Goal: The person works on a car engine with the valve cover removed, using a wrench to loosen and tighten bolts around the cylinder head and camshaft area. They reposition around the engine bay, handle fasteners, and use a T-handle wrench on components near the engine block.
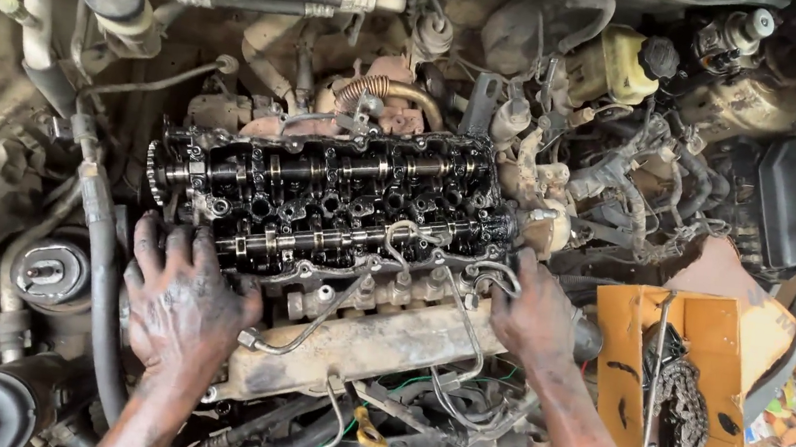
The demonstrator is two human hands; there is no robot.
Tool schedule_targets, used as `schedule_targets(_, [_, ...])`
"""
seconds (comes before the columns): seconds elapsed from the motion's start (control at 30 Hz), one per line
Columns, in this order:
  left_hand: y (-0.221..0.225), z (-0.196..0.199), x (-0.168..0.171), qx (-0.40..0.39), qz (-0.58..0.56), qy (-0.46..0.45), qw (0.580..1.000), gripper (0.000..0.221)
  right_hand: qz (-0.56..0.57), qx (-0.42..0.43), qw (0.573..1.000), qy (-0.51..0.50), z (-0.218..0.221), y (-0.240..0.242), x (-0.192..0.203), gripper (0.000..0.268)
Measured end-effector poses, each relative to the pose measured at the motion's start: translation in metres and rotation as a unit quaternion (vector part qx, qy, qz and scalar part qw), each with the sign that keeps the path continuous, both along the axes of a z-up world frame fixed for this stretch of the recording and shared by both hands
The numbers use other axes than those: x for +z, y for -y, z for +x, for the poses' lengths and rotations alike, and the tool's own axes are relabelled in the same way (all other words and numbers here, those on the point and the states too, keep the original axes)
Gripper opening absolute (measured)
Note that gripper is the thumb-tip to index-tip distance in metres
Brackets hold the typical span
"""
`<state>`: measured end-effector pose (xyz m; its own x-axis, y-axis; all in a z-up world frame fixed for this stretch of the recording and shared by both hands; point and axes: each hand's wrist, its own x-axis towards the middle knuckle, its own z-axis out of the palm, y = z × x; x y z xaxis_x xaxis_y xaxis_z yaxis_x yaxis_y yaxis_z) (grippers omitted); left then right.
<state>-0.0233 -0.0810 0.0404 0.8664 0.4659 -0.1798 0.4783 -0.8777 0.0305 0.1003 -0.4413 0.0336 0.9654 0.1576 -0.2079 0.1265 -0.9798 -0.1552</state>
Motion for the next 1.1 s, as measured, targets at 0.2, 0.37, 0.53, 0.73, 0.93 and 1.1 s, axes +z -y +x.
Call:
schedule_targets(0.2, [0.000,-0.001,0.005,-0.016,-0.003,0.016,1.000,0.088,-0.075,-0.075,0.993,-0.055,0.000,-0.013,0.014,0.077])
schedule_targets(0.37, [0.002,0.002,0.004,-0.001,0.000,0.034,0.999,0.084,-0.063,-0.070,0.994,-0.061,0.002,-0.015,0.022,0.085])
schedule_targets(0.53, [0.002,0.001,-0.005,-0.002,0.008,0.023,1.000,0.080,-0.065,-0.059,0.992,-0.087,0.004,-0.011,0.025,0.061])
schedule_targets(0.73, [0.006,-0.006,-0.004,-0.013,0.033,0.085,0.996,0.078,-0.022,-0.040,0.997,-0.065,0.008,-0.006,0.015,0.067])
schedule_targets(0.93, [0.005,-0.006,-0.012,-0.024,0.039,0.087,0.995,0.072,-0.061,-0.053,0.990,-0.112,0.010,-0.011,0.027,0.064])
schedule_targets(1.1, [0.005,-0.007,-0.007,-0.027,0.037,0.064,0.997,0.069,-0.064,-0.060,0.987,-0.131,0.008,-0.014,0.031,0.060])
